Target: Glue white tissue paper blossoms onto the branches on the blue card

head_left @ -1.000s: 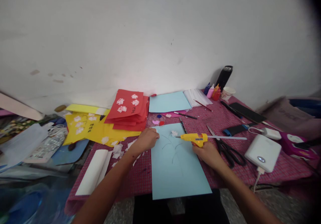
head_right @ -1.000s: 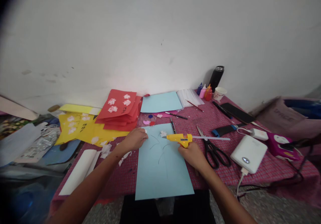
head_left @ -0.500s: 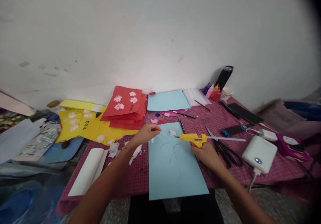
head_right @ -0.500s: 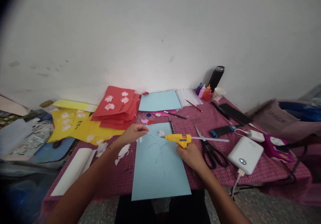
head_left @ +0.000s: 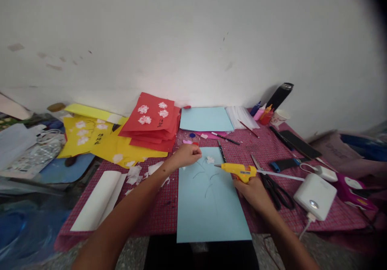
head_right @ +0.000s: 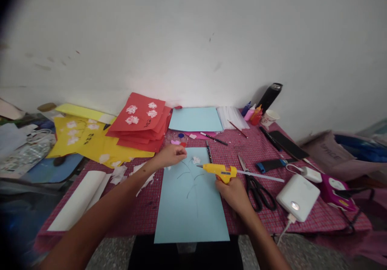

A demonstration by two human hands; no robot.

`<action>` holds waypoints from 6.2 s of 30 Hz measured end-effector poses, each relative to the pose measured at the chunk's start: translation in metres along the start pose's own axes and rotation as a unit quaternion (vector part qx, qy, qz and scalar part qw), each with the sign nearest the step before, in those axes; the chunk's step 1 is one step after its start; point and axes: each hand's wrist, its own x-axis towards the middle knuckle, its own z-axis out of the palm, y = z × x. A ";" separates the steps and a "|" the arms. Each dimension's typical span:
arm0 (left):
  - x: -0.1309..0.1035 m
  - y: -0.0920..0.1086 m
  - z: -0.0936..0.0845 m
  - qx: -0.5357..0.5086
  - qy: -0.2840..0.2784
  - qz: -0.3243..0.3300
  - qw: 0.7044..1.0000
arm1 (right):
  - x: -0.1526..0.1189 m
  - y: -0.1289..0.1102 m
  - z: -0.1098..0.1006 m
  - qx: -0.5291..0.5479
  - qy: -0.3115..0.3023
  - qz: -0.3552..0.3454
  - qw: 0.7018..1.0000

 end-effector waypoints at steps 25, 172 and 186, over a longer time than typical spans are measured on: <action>0.017 -0.013 0.029 0.105 -0.019 0.135 0.985 | 0.001 0.010 0.001 -0.006 -0.011 -0.015 1.000; -0.023 0.003 0.006 0.210 -0.084 0.119 0.967 | 0.000 0.004 0.003 0.019 0.013 -0.008 1.000; -0.017 0.010 0.027 0.217 0.009 0.039 0.975 | -0.001 0.003 0.004 0.014 0.015 -0.005 1.000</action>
